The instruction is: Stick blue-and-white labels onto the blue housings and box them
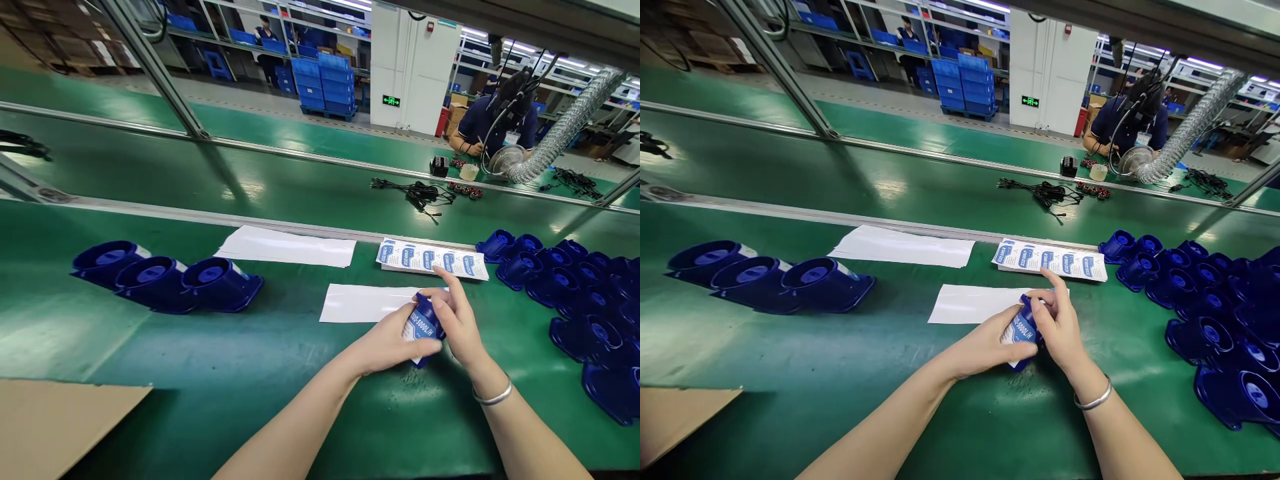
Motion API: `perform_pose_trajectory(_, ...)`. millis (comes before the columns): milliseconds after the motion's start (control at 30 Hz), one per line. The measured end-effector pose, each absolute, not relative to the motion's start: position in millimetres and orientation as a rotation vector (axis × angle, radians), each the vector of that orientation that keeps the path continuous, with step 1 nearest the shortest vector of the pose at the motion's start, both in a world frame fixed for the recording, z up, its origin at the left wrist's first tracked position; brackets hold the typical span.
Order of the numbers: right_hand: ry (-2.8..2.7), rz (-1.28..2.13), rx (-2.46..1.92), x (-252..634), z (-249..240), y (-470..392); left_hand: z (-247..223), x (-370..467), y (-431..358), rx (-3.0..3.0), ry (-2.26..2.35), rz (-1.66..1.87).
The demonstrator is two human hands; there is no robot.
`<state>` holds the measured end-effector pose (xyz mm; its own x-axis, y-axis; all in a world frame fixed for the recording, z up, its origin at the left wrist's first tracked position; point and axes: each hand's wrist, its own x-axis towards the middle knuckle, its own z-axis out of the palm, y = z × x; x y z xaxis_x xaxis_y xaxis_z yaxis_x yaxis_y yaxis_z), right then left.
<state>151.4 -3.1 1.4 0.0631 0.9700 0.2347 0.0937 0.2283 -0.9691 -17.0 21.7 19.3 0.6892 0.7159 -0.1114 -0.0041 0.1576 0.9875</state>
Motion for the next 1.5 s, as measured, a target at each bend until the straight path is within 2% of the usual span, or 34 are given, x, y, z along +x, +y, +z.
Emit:
perform_pose_trajectory(167, -1.301, 0.922, -0.926, 154.4, 4.7, -3.1, 11.3, -12.9, 24.2, 0.787, 0.646, 0.627)
perform_pose_trajectory(333, -1.333, 0.861, -0.908, 152.2, 2.5, -3.4, 5.9, -8.5, 21.8, 0.700, 0.627, 0.648)
perform_pose_trajectory(833, -1.254, 0.837, -1.072, 150.2, -3.9, 0.3, 20.4, -13.8, 18.8, 1.467, 0.681, 0.644)
perform_pose_trajectory(1100, -1.230, 0.867, -1.090, 151.6, -3.5, 2.1, 20.9, -11.7, 14.5, 1.551, 0.795, 0.579)
perform_pose_trajectory(1367, -1.127, 0.876, -1.001, 157.7, -1.7, 7.3, 16.3, -9.7, 20.3, 0.820, 0.718, 0.652)
perform_pose_trajectory(1500, -1.133, 0.869, -0.958, 156.9, -0.1, 5.8, 15.6, -8.5, 20.2, 0.671, 0.663, 0.623)
